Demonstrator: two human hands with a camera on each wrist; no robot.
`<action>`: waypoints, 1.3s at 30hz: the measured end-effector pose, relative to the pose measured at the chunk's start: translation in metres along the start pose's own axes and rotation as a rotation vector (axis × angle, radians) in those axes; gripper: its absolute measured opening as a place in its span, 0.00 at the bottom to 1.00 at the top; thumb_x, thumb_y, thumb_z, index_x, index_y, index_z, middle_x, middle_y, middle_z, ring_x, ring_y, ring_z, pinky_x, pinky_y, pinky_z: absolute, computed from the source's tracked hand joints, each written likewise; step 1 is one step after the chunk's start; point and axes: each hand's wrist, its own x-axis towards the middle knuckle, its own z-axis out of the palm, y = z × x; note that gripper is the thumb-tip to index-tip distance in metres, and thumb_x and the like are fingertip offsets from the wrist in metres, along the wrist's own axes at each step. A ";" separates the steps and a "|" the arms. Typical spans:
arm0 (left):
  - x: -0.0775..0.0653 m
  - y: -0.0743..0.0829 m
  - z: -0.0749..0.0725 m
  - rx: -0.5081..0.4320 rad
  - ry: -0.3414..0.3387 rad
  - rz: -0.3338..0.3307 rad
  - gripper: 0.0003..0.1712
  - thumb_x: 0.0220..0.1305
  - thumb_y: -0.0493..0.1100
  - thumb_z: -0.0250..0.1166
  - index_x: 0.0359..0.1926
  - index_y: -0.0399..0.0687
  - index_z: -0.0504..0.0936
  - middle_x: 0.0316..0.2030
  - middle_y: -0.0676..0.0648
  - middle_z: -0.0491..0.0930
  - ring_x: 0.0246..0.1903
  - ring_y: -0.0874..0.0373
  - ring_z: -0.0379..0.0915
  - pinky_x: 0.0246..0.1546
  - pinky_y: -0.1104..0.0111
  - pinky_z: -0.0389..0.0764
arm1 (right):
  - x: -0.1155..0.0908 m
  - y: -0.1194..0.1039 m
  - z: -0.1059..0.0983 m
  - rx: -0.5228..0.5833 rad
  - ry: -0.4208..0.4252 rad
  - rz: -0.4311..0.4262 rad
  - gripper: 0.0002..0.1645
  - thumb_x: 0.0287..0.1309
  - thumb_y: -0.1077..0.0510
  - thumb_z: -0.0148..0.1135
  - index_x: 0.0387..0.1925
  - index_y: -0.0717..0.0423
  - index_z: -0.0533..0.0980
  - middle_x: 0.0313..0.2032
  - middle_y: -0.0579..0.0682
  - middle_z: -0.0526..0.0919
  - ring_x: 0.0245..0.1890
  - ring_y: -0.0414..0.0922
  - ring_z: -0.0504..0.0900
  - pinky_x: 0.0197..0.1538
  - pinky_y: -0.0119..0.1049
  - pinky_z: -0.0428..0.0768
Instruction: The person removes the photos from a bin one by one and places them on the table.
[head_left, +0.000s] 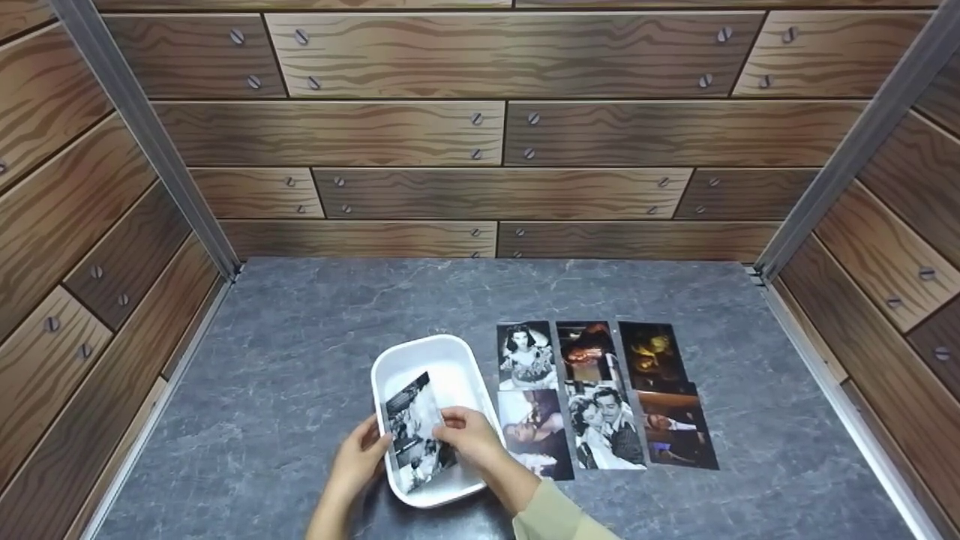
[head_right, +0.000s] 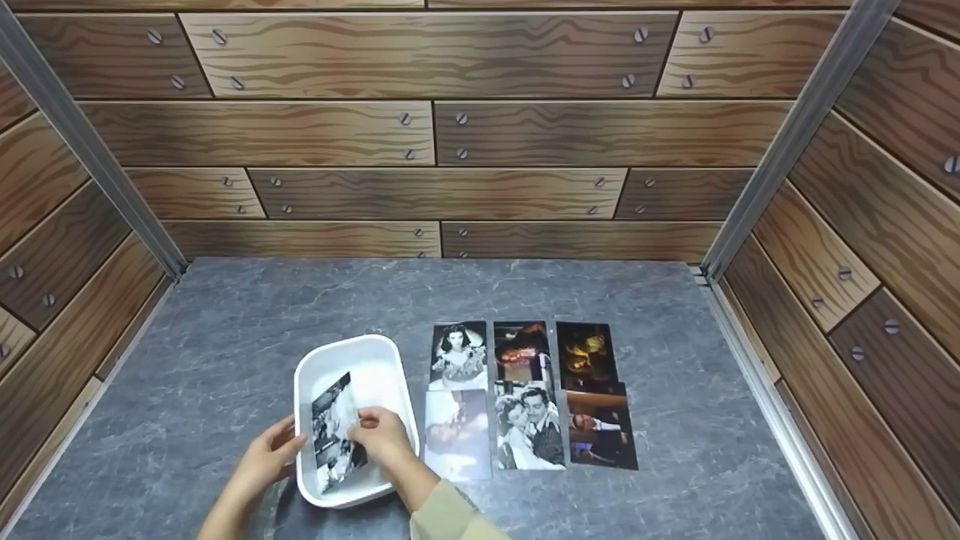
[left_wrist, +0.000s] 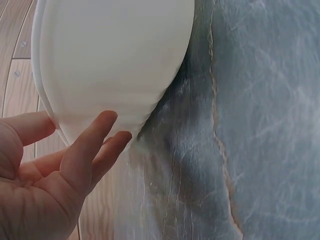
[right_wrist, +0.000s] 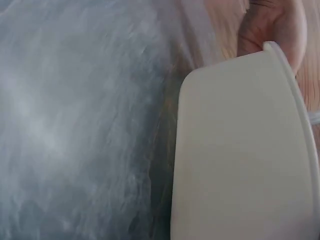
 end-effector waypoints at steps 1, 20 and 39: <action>0.000 0.000 0.000 0.004 0.002 -0.009 0.31 0.68 0.35 0.57 0.66 0.22 0.58 0.61 0.22 0.66 0.60 0.30 0.68 0.45 0.55 0.84 | -0.001 -0.001 0.000 -0.017 0.003 -0.016 0.21 0.53 0.66 0.63 0.48 0.75 0.76 0.35 0.55 0.86 0.32 0.36 0.79 0.37 0.28 0.79; 0.006 0.004 0.000 0.066 -0.005 -0.109 0.34 0.70 0.41 0.58 0.69 0.27 0.58 0.64 0.25 0.65 0.62 0.32 0.66 0.47 0.55 0.83 | -0.003 -0.033 -0.126 -0.052 0.413 -0.088 0.20 0.58 0.62 0.65 0.50 0.70 0.77 0.40 0.60 0.86 0.34 0.37 0.81 0.42 0.29 0.78; 0.003 0.003 -0.001 0.057 -0.014 -0.092 0.35 0.69 0.42 0.59 0.69 0.26 0.58 0.64 0.25 0.64 0.61 0.31 0.66 0.47 0.52 0.83 | -0.048 0.034 -0.368 0.030 0.821 0.243 0.35 0.64 0.50 0.59 0.66 0.63 0.65 0.30 0.26 0.70 0.39 0.27 0.68 0.49 0.19 0.69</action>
